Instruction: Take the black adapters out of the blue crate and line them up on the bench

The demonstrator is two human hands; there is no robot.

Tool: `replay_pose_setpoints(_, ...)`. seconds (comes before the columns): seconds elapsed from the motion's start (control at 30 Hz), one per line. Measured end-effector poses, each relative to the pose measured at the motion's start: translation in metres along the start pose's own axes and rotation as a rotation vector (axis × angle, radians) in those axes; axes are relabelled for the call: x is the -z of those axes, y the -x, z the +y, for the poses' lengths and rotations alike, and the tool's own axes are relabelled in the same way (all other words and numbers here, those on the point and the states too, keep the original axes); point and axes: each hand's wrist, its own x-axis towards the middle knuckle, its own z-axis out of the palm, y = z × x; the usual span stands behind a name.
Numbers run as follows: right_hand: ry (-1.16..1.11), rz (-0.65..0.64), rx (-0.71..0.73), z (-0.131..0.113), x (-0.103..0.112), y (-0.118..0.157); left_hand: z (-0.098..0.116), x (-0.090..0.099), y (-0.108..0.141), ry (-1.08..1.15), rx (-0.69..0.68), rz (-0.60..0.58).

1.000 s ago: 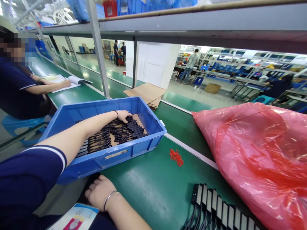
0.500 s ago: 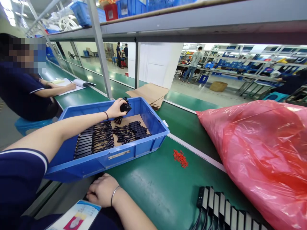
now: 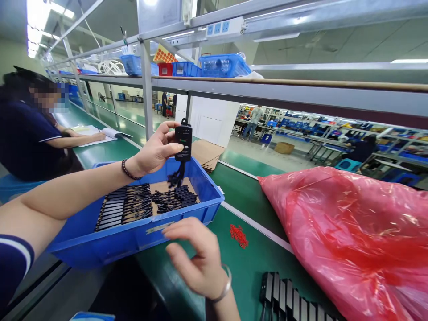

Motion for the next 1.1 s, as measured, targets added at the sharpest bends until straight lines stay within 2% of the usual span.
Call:
replay_pose_setpoints(0.1, 0.143, 0.476, -0.106, -0.001, 0.034, 0.009, 0.027, -0.050, 0.005, 0.171, 0.017, -0.128)
replay_pose_setpoints(0.17, 0.176, 0.656, -0.124, 0.002, 0.047, 0.014, 0.035, -0.079, 0.007, 0.253, -0.005, -0.183)
replay_pose_setpoints(0.23, 0.134, 0.678, -0.161, 0.005, 0.057, 0.016, 0.036, -0.101, 0.009, 0.336, -0.004, -0.229)
replay_pose_setpoints(0.33, 0.025, 0.552, -0.312, 0.005, 0.067, 0.017, 0.026, -0.118, 0.012, 0.450, 0.063, -0.262)
replay_pose_setpoints(0.5, -0.298, 0.294, -0.540, 0.014, 0.072, 0.014, 0.001, -0.110, 0.014, 0.509, 0.175, -0.218)
replay_pose_setpoints(0.67, -0.414, 0.379, -0.546, 0.036, 0.067, 0.007, -0.008, -0.098, 0.014, 0.538, 0.226, -0.199)
replay_pose_setpoints(0.77, -0.522, 0.329, -0.583, 0.043, 0.065, 0.007, -0.015, -0.093, 0.012, 0.583, 0.256, -0.232)
replay_pose_setpoints(0.93, -0.599, 0.365, -0.530, 0.048, 0.064, 0.011, -0.034, -0.081, 0.006, 0.677, 0.280, -0.280)
replay_pose_setpoints(1.1, -0.560, 0.309, -0.576, 0.046, 0.064, 0.013, -0.044, -0.075, 0.005, 0.642, 0.309, -0.213)
